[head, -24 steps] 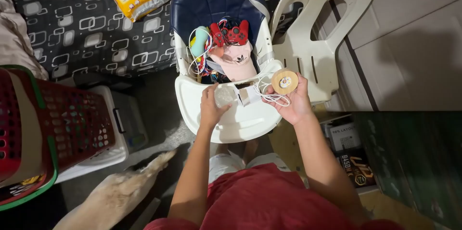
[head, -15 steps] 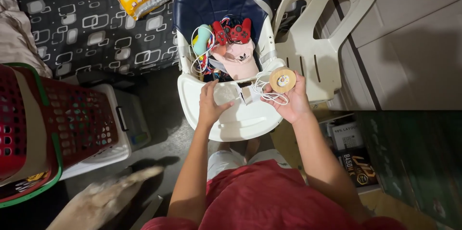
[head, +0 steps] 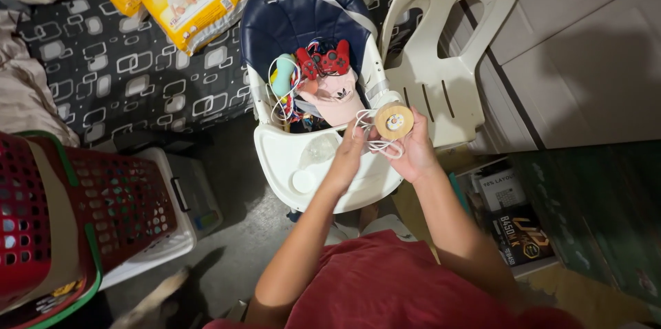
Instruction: Untangling a black USB cable, coiling it, and preparing it for storage.
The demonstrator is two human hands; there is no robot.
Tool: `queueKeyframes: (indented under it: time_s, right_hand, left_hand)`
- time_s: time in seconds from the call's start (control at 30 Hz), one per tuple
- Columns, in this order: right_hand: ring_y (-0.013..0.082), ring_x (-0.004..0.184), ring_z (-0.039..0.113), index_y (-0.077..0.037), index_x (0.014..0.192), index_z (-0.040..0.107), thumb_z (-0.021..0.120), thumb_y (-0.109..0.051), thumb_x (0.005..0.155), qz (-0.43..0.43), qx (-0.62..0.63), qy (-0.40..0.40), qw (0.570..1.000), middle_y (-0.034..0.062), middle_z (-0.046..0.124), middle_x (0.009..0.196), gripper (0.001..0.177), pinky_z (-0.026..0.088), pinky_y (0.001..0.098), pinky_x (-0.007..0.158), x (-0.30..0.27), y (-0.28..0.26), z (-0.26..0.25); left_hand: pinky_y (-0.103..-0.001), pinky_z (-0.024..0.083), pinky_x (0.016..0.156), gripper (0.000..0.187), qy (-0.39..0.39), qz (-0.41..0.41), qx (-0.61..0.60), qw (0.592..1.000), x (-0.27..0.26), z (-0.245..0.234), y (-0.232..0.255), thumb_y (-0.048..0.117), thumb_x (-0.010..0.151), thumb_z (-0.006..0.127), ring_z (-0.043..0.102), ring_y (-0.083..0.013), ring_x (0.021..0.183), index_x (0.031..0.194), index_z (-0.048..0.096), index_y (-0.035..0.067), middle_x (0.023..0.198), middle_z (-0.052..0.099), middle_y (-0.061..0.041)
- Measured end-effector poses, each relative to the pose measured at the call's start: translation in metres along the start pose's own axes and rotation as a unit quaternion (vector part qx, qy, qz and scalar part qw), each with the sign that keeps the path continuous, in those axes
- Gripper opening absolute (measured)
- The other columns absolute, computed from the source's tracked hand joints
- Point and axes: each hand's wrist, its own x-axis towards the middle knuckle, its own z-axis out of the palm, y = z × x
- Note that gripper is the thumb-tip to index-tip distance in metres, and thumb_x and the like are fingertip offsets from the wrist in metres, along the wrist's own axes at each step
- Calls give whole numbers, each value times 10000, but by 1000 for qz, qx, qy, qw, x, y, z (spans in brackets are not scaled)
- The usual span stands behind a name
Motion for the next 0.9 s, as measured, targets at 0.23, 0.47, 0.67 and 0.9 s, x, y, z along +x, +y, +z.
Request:
queueKeyframes:
  time_s: [0.23,0.47,0.67,0.9]
  right_hand:
    - [96,751,461,-132,1464,605,473,-406,1155,-89,-108,200,970,40,605,1073,434,351,299,593,14,50,-46]
    - [119,765,560,-119,1394,537,555,-327,1043,-172,-382,236,877,20,612,1065,409,475,270,607,1,2,29]
    - [319,1079,611,-92,1402,560,815,-233,804,-220,-716,34,662,144,532,1333,666,537,418,882,-1,7,6]
    - [348,1274,552,-103,1286,552,807,-92,747,-163,-806,-24,568,87,445,1462,597,542,433,916,-3,29,8]
  left_hand:
    - [-244,469,626,393,78,-11,-108,991,4,45,35,324,1040,622,577,-99,795,1306,590,37,1013,669,-29]
    - [-243,530,741,291,187,62,-50,979,33,9,27,269,1013,668,642,-87,845,1149,683,11,985,722,-36]
    - [-249,551,786,241,206,86,-40,974,38,-46,39,254,1024,642,657,-92,860,1122,654,34,972,710,-28]
    - [-242,509,734,242,232,60,-12,971,39,-63,-8,264,1040,635,598,-67,817,1083,637,25,934,673,-12]
